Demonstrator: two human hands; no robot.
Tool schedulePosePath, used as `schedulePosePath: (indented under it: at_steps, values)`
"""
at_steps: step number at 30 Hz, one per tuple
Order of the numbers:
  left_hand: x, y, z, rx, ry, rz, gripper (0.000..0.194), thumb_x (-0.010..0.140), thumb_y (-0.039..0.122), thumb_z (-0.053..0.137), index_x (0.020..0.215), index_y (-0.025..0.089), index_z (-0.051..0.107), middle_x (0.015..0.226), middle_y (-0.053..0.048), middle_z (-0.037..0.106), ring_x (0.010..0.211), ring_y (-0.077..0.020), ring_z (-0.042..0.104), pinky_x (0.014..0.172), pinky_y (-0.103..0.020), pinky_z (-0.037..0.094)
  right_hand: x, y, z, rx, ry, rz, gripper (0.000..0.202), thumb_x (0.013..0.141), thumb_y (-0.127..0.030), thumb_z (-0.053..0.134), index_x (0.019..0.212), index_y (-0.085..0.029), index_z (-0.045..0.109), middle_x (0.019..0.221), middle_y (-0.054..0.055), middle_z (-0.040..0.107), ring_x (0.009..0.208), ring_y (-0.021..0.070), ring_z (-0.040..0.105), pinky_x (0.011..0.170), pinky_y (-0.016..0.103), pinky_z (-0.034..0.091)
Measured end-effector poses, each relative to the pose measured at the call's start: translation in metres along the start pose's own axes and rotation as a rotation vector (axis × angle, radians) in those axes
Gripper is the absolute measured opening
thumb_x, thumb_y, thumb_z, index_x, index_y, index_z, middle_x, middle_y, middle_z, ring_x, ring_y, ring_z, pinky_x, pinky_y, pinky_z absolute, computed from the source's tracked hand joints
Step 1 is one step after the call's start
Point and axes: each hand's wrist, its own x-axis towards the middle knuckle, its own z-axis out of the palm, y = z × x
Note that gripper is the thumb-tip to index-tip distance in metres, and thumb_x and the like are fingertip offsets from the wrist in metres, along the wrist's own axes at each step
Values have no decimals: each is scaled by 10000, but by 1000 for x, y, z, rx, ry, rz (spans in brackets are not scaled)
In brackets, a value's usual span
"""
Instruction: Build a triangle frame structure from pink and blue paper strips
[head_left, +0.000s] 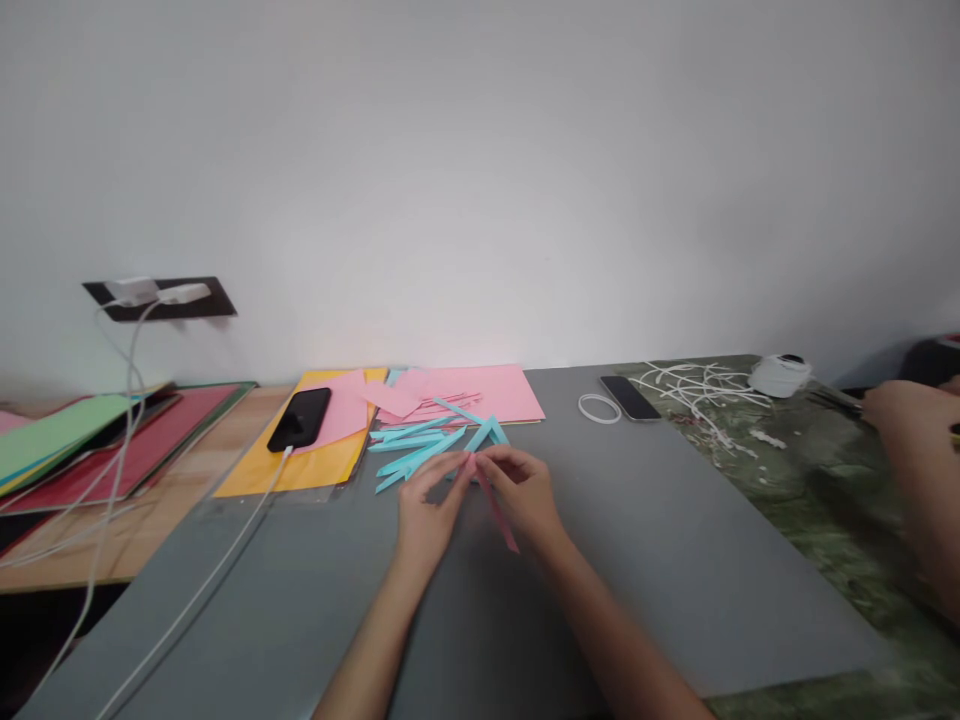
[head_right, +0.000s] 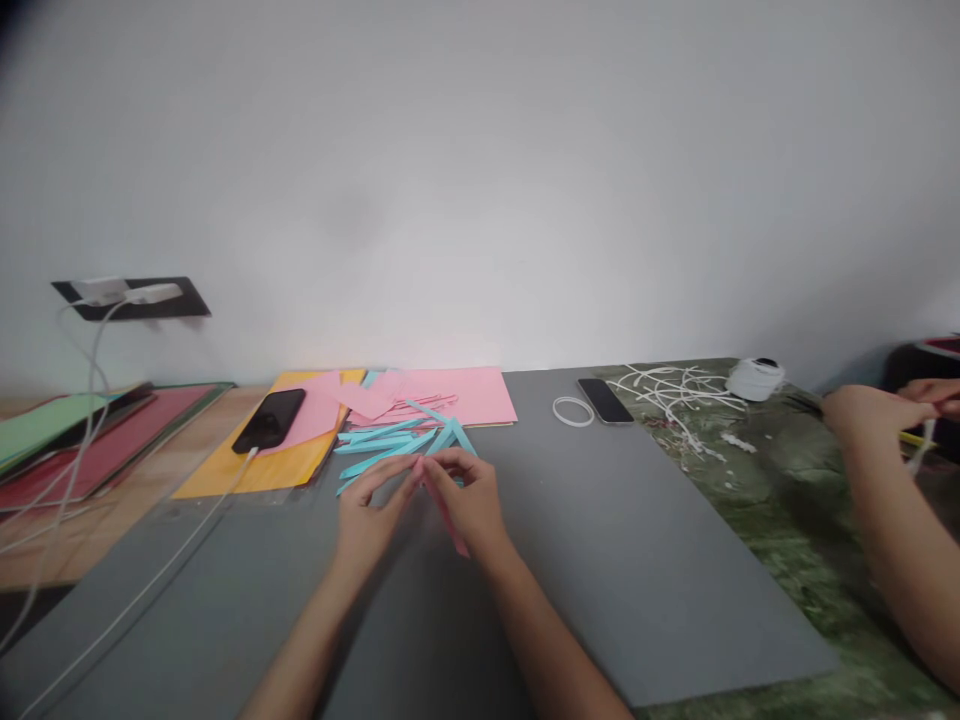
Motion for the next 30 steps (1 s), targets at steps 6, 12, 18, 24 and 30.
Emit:
schedulePosePath:
  at_steps: [6,12,18,24,30]
  values:
    - [-1,-7,0,150,6,200,143,692,244,666,819,246,731,880,-46,697,851,-202,616,854,-333,443,-4,-3,2,-126,35,-113,138,724,-317,627,700,-187,667,689,25,658,659,142,569,637,270,442]
    - [-3,-20,-1,352,-17,427,185,775,217,586,925,241,692,926,-47,686,856,-167,628,807,-327,498,-5,-3,1,-153,59,-192,138,731,-299,632,664,-180,649,669,19,639,646,136,560,626,264,428]
    - [-2,-20,-1,394,11,464,176,783,212,580,922,231,685,915,-49,686,857,-167,633,797,-333,511,-6,-7,1,-159,49,-216,130,737,-298,629,678,-184,646,683,21,641,667,144,575,649,274,454]
    - [-4,-11,1,423,96,554,165,773,206,590,905,226,688,898,-42,697,900,-181,626,837,-369,498,-9,-13,5,-186,56,-312,84,745,-276,621,733,-199,652,745,19,652,721,146,602,701,280,476]
    - [-10,-7,4,351,153,532,144,745,190,623,870,217,689,879,-35,704,851,-171,643,812,-351,509,-14,-17,7,-181,99,-303,81,762,-269,606,725,-206,642,736,14,643,708,144,595,686,280,482]
